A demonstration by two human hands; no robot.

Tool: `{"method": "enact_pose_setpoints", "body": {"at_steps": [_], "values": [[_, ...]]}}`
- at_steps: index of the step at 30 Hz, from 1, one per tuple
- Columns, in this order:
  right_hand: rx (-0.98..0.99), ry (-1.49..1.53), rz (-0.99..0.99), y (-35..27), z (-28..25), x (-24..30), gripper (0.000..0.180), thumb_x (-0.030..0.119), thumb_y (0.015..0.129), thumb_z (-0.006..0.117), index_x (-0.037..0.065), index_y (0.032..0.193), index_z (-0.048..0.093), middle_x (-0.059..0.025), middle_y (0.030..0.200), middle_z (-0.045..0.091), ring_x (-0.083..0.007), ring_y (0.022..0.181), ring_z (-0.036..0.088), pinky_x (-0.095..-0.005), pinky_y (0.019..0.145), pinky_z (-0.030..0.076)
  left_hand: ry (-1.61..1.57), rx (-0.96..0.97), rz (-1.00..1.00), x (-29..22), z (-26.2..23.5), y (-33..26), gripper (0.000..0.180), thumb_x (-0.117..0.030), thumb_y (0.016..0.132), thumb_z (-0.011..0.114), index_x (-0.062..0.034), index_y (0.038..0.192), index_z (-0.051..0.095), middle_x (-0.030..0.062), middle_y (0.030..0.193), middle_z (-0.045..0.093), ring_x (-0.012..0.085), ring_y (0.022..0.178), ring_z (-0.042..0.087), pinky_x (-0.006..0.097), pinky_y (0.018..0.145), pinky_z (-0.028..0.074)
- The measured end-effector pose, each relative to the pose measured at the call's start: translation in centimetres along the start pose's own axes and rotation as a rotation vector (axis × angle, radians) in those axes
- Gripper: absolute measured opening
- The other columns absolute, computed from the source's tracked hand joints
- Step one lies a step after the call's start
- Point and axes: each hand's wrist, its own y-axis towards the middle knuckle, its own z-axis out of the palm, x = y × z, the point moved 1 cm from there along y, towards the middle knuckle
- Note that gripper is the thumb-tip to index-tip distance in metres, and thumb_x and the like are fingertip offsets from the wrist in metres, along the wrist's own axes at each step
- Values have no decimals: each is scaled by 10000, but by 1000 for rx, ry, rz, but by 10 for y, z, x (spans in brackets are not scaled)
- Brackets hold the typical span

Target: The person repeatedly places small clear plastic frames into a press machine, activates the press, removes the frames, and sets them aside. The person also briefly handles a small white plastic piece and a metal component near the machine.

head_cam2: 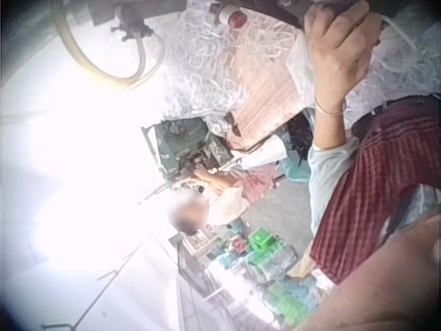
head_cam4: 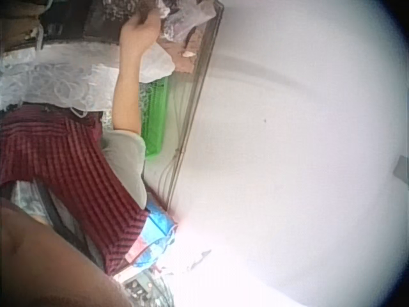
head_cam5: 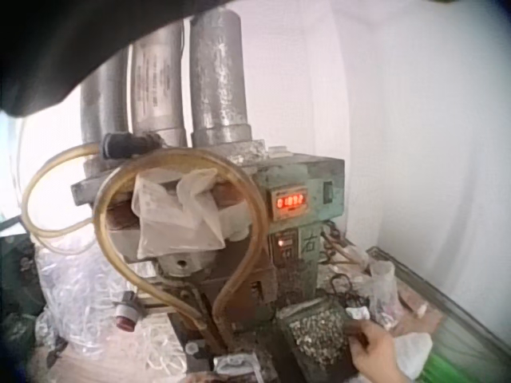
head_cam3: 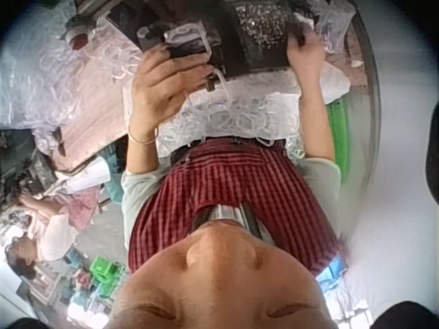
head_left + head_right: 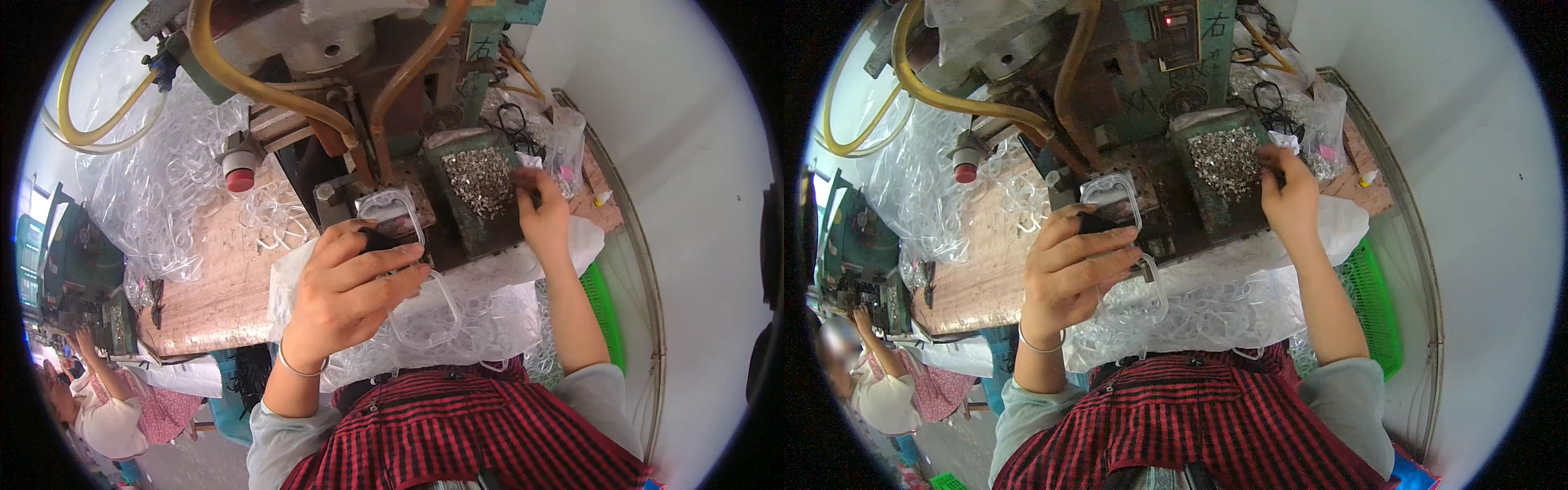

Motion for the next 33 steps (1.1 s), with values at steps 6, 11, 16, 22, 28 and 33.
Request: {"method": "enact_pose_setpoints", "body": {"at_steps": [6, 11, 16, 22, 28, 33], "values": [[159, -377, -47, -30, 3, 23, 120, 87, 750, 752, 51, 854, 706, -150, 924, 654, -366, 960, 605, -455, 867, 479, -3, -22, -2, 4, 2, -7, 270, -102, 704, 760, -129, 973, 766, 14, 1090, 729, 231, 782, 558, 418, 875, 516], [84, -632, -184, -12, 31, 15, 118, 111, 794, 713, 51, 891, 684, -150, 940, 656, -374, 952, 612, -473, 874, 484, -61, -79, -26, 3, 14, -24, 318, -114, 751, 749, -129, 1069, 739, 51, 1227, 683, 259, 883, 556, 483, 1015, 474], [8, -396, -41, -3, 44, 27, 116, 104, 845, 695, 50, 945, 671, -127, 882, 709, -313, 789, 680, -402, 783, 520, 161, -188, -144, -25, -12, -63, 312, -109, 815, 731, -92, 1125, 703, 149, 1226, 677, 330, 1061, 629, 520, 1048, 444], [-54, -72, -28, -1, 40, 15, 206, 21, 830, 676, 30, 1035, 698, -125, 943, 723, -248, 847, 689, -344, 827, 522, 509, -500, -491, 59, -76, -68, 202, 41, 832, 653, -19, 1020, 698, 125, 1071, 709, 327, 1018, 645, 423, 898, 490], [-80, -87, -11, -14, 31, 18, 150, -8, 862, 670, 4, 1006, 712, -121, 975, 723, -231, 913, 678, -323, 871, 509, 691, 101, -516, 151, -26, -99, 301, 32, 764, 614, -113, 1001, 729, 85, 1207, 666, 335, 1188, 553, 448, 1000, 456], [-80, 22, 54, -34, 9, 22, 100, -21, 864, 676, -17, 960, 704, -84, 962, 715, -168, 918, 657, -282, 879, 489, 592, 334, -537, 185, -44, -100, 325, -3, 743, 673, -131, 1037, 724, 80, 1267, 651, 322, 1274, 520, 436, 1075, 425]]}}
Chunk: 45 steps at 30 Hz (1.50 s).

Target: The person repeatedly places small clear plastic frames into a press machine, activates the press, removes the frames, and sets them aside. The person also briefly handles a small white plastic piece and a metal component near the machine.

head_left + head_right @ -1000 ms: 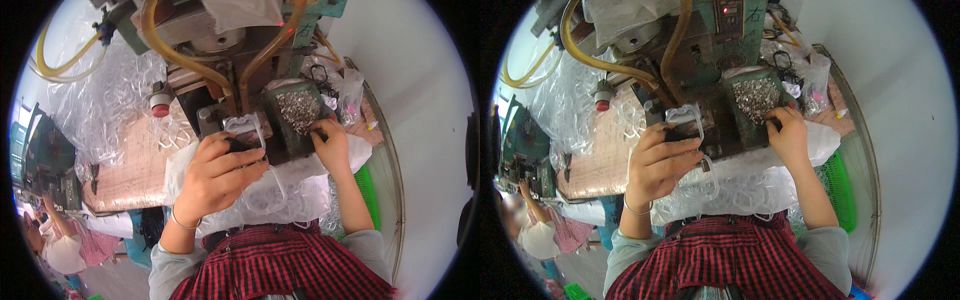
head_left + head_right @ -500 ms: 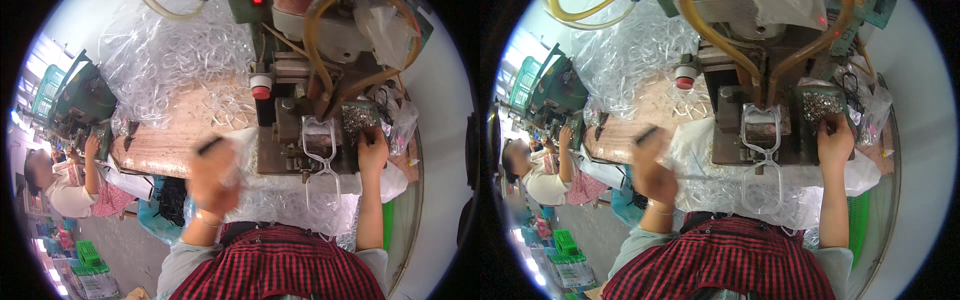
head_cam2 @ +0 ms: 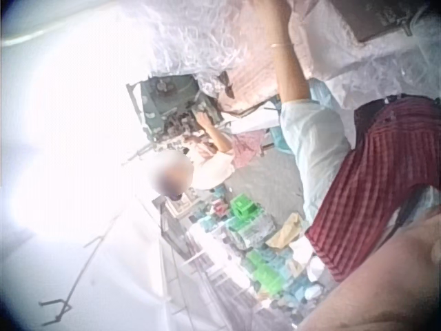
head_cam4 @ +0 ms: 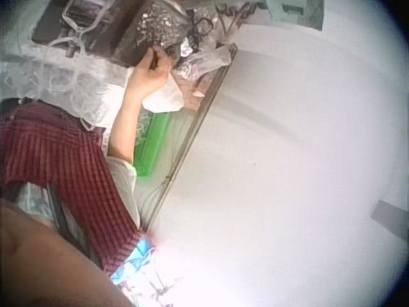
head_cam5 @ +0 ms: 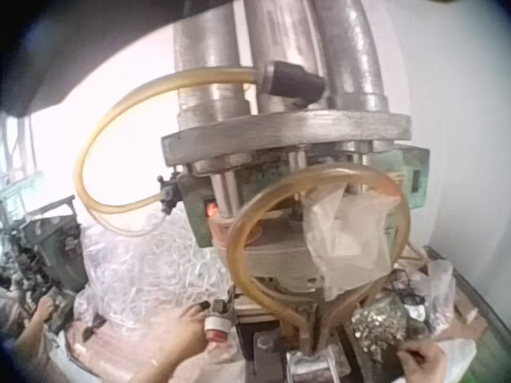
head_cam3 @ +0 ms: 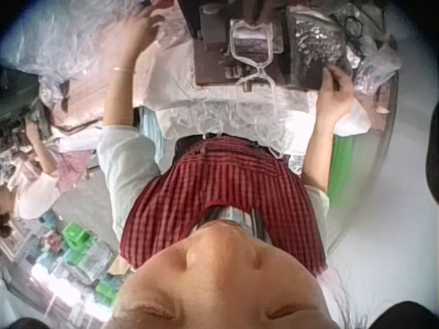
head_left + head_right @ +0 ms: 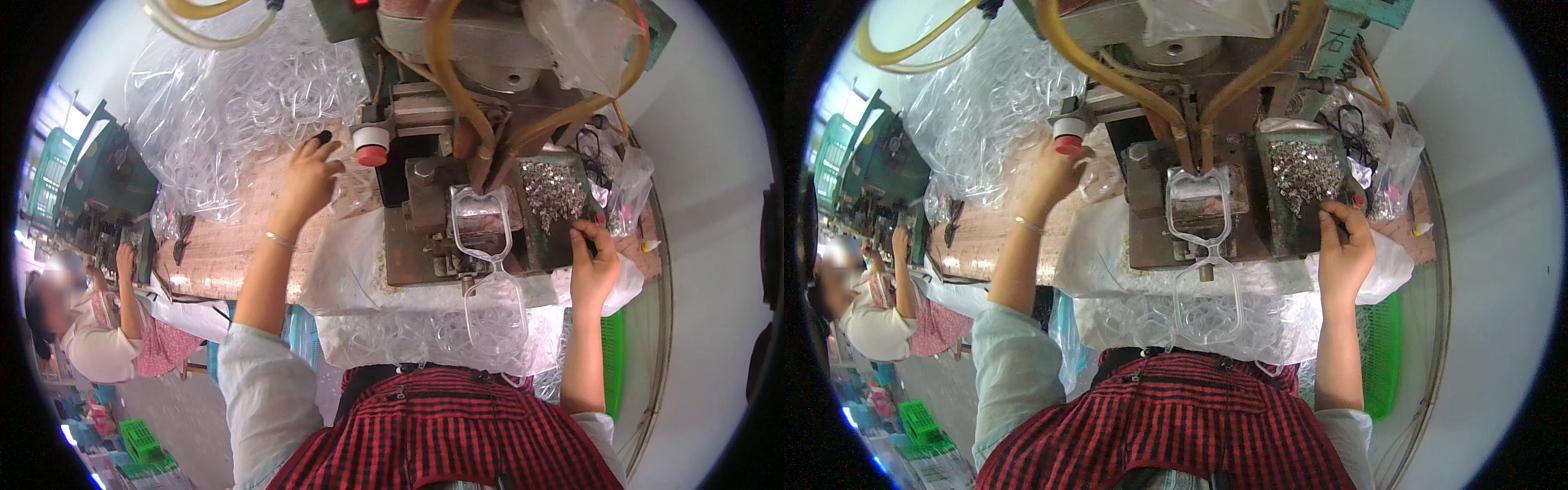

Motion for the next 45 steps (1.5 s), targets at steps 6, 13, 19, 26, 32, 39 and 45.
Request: {"method": "enact_pose_setpoints", "body": {"at_steps": [6, 13, 19, 26, 32, 39, 45], "values": [[221, 404, -60, 11, 22, 86, 278, -55, 809, 721, 7, 1072, 657, -51, 928, 688, -131, 901, 635, -259, 874, 486, -103, -136, 69, 29, -77, 11, 184, -1, 768, 654, -33, 942, 605, 142, 1086, 661, 360, 1098, 584, 440, 951, 460], [240, 655, 48, 22, 74, 102, 473, -61, 777, 752, -10, 1208, 564, -3, 851, 625, -88, 871, 596, -233, 857, 458, 104, -111, -6, 28, -72, -4, 246, -155, 824, 709, -45, 992, 568, 133, 933, 629, 329, 938, 597, 450, 917, 441], [341, 920, 131, 19, 73, 111, 493, -88, 800, 730, -13, 1247, 534, -3, 860, 647, -85, 925, 609, -241, 888, 469, 437, -479, 163, 22, -83, 0, 264, -125, 859, 699, -40, 1100, 632, 73, 1279, 637, 310, 1121, 575, 473, 1154, 352], [391, 970, 250, 12, 55, 142, 486, -60, 865, 682, -34, 1319, 508, -115, 1082, 695, -164, 1029, 645, -301, 927, 504, -554, -761, -439, 68, -27, -50, 137, -126, 969, 599, -13, 988, 673, 57, 882, 687, 197, 863, 648, 334, 803, 504], [168, 209, -472, -12, 35, 106, 444, 162, 980, 564, -76, 1351, 518, -278, 1277, 609, -413, 1182, 617, -391, 1015, 475, -1547, -654, -280, -83, -68, -72, 402, -362, 1000, 492, 17, 967, 620, 168, 856, 654, 219, 756, 608, 321, 668, 478], [121, -96, -212, -13, 15, 14, 159, 53, 939, 598, 35, 1062, 697, -197, 961, 706, -354, 894, 699, -397, 790, 532, -1982, 625, -275, -203, -69, -41, 345, -300, 1016, 497, 21, 1023, 620, 157, 1028, 678, 262, 861, 698, 377, 766, 551], [63, 65, -29, 11, 0, 2, 191, 75, 966, 609, -4, 1124, 680, -135, 1013, 722, -194, 932, 683, -309, 854, 518, -2079, 475, -448, -229, -73, -24, 405, -396, 1005, 433, -29, 1009, 607, 208, 850, 710, 263, 725, 679, 302, 658, 504]]}}
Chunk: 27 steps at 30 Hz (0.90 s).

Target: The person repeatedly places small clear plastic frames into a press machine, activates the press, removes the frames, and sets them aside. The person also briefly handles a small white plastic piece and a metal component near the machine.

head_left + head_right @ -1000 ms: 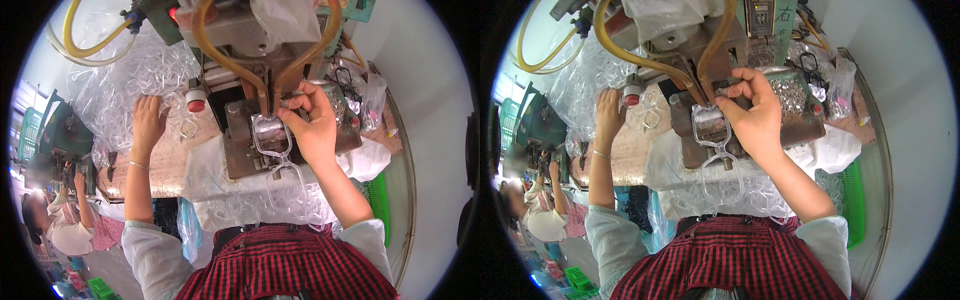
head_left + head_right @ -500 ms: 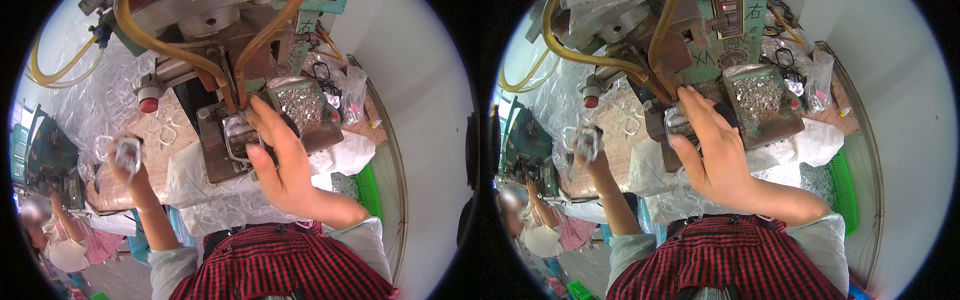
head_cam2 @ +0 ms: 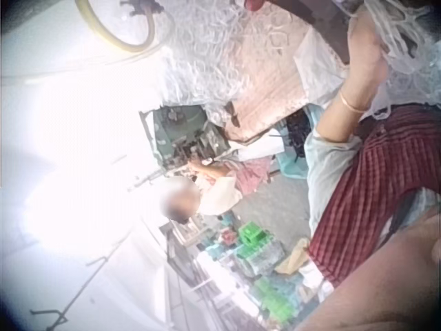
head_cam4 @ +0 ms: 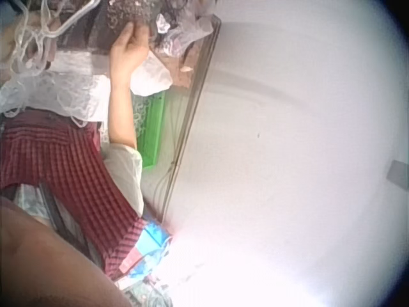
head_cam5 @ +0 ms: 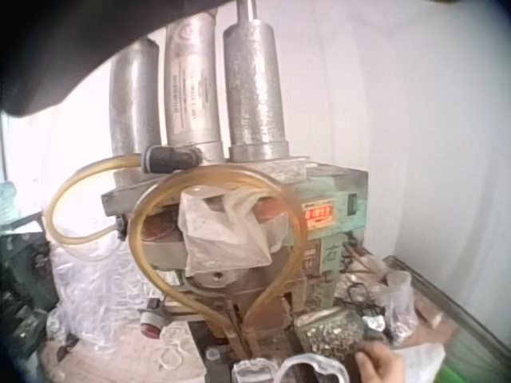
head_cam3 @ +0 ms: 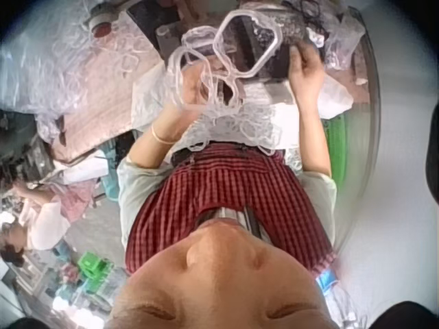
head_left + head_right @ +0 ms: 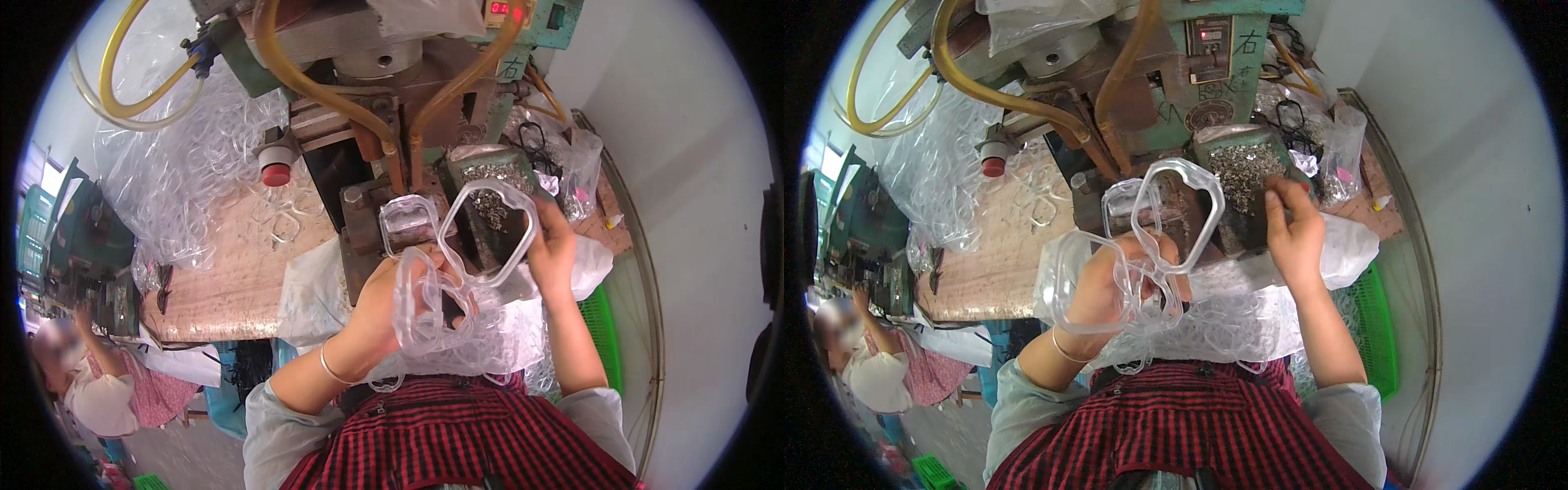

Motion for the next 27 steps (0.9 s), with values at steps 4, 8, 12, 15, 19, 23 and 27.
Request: {"method": "enact_pose_setpoints", "body": {"at_steps": [4, 8, 12, 15, 19, 23, 27], "values": [[-120, 74, 7, 21, -3, -2, 193, 67, 981, 586, -16, 1137, 665, -95, 1016, 713, -150, 947, 650, -285, 875, 497, -39, -82, -114, 3, 8, -3, 415, -410, 1003, 439, -32, 1037, 609, 234, 864, 708, 276, 671, 652, 312, 628, 496], [-142, 118, 21, 21, -5, -26, 190, 63, 982, 586, -12, 1141, 658, -88, 1008, 711, -142, 937, 648, -267, 872, 491, -187, 18, -78, 5, -1, -1, 380, -331, 1003, 549, 45, 998, 607, 189, 827, 675, 300, 733, 691, 345, 572, 508], [58, -202, 64, 5, -12, -1, 131, 82, 879, 687, 16, 987, 715, -136, 953, 728, -267, 905, 695, -340, 825, 520, 8, 9, -116, 6, -9, 2, 396, -363, 1004, 508, 22, 1019, 598, 170, 882, 693, 263, 745, 695, 311, 624, 525], [140, -314, -58, -5, -13, -2, 135, 73, 785, 727, 42, 916, 721, -139, 932, 696, -343, 925, 652, -420, 824, 514, -15, 49, -39, 20, -12, -2, 414, -408, 1015, 472, -15, 1009, 602, 144, 991, 702, 242, 831, 699, 336, 752, 557], [88, -499, -215, -8, 2, 1, 128, 96, 772, 738, 52, 890, 717, -129, 895, 657, -352, 917, 628, -420, 859, 502, 177, -207, 137, 58, -53, -26, 361, -318, 1011, 527, 5, 1138, 622, 139, 1049, 684, 244, 1008, 664, 344, 857, 531], [78, -590, -250, -4, 8, -11, 100, 100, 793, 727, 37, 850, 674, -140, 882, 669, -355, 882, 642, -432, 815, 510, 442, -280, 370, 7, -68, -64, 356, -217, 965, 620, 45, 1202, 580, 171, 1226, 637, 259, 1158, 606, 384, 984, 475], [5, -377, -74, -1, 10, -8, 108, 135, 826, 708, 53, 883, 667, -141, 788, 695, -323, 738, 674, -423, 687, 525, 708, -171, 453, -20, -53, -90, 809, -335, 714, 883, 45, 1331, 522, 186, 1323, 591, 311, 1253, 550, 438, 1064, 420]]}}
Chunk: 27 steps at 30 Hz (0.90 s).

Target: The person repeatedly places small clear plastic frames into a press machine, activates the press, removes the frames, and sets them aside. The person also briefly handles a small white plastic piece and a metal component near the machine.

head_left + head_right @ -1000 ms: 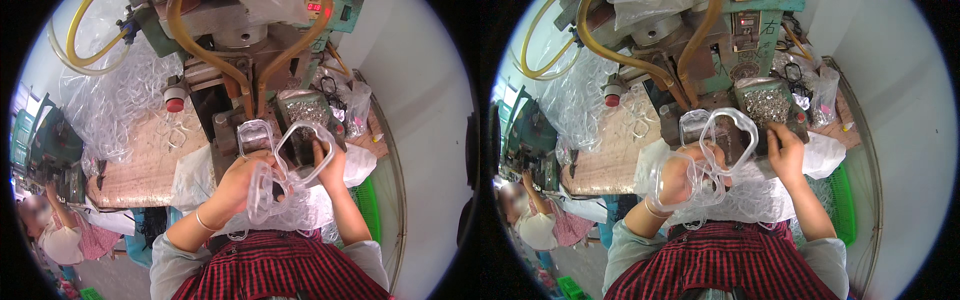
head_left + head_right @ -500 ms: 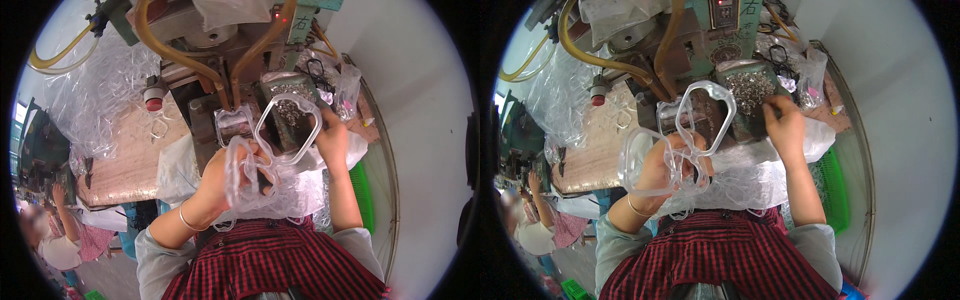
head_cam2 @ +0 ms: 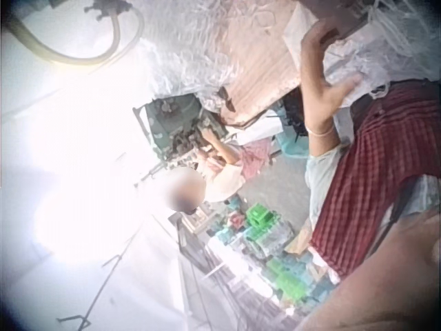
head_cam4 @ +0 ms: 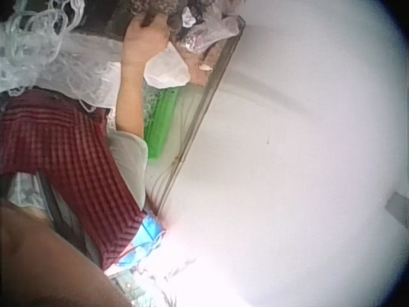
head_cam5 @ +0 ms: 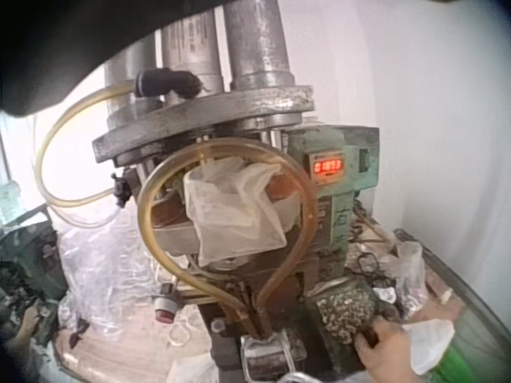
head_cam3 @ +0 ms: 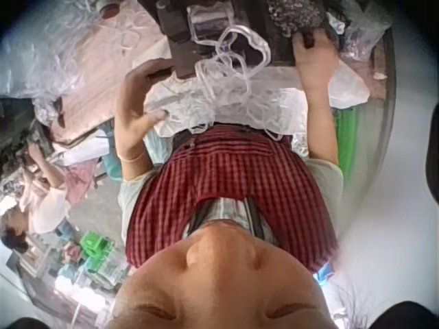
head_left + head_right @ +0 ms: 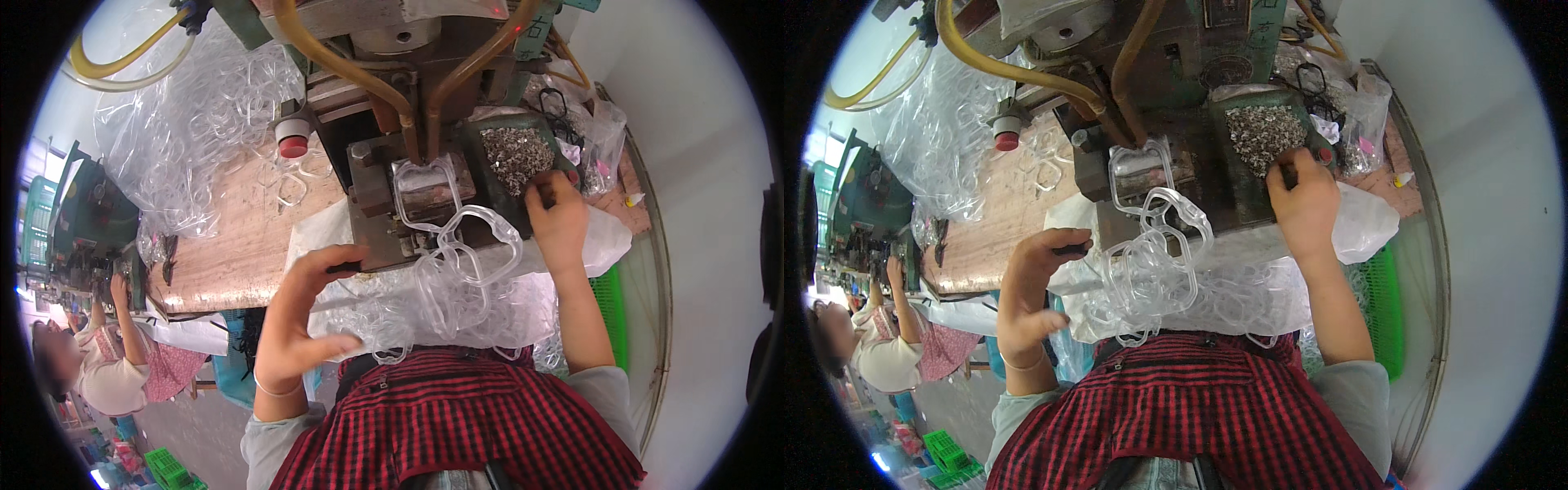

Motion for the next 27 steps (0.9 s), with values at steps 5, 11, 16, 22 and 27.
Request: {"method": "enact_pose_setpoints", "body": {"at_steps": [5, 11, 16, 22, 27], "values": [[4, 215, 115, 7, 4, 9, 176, 140, 868, 694, 32, 1007, 696, -146, 893, 722, -245, 812, 693, -332, 756, 526, 510, 60, 231, -22, 42, 24, 1066, -447, 566, 952, 5, 1411, 485, 211, 1388, 499, 356, 1269, 515, 452, 1062, 424], [-68, 441, 180, -19, -4, -9, 116, 62, 932, 639, 8, 1025, 681, -66, 944, 703, -137, 885, 647, -279, 818, 505, 453, -85, 339, 28, 68, 13, 1145, -503, 571, 949, 23, 1437, 418, 198, 1402, 383, 320, 1270, 482, 375, 1024, 467], [44, 757, 298, 3, -4, 21, 156, 47, 953, 618, -14, 1085, 677, -35, 1006, 697, -112, 922, 628, -248, 854, 485, 294, 31, 263, 35, 70, 21, 934, -245, 655, 946, 13, 1398, 440, 146, 1214, 547, 240, 1163, 557, 371, 975, 477], [137, 766, 128, 30, 23, 67, 168, 50, 909, 651, 16, 1048, 739, -82, 1024, 735, -145, 950, 665, -274, 874, 494, -89, 47, 221, 58, 69, 25, 800, -87, 734, 872, 9, 1396, 433, 102, 1237, 568, 195, 1046, 603, 369, 969, 479], [124, 787, 81, 23, 29, 70, 181, 33, 901, 639, 26, 1057, 730, -72, 996, 729, -149, 925, 658, -280, 879, 491, -242, 171, 215, 50, 71, 38, 844, -97, 724, 877, 3, 1434, 434, 127, 1385, 511, 193, 1056, 600, 359, 947, 498]]}}
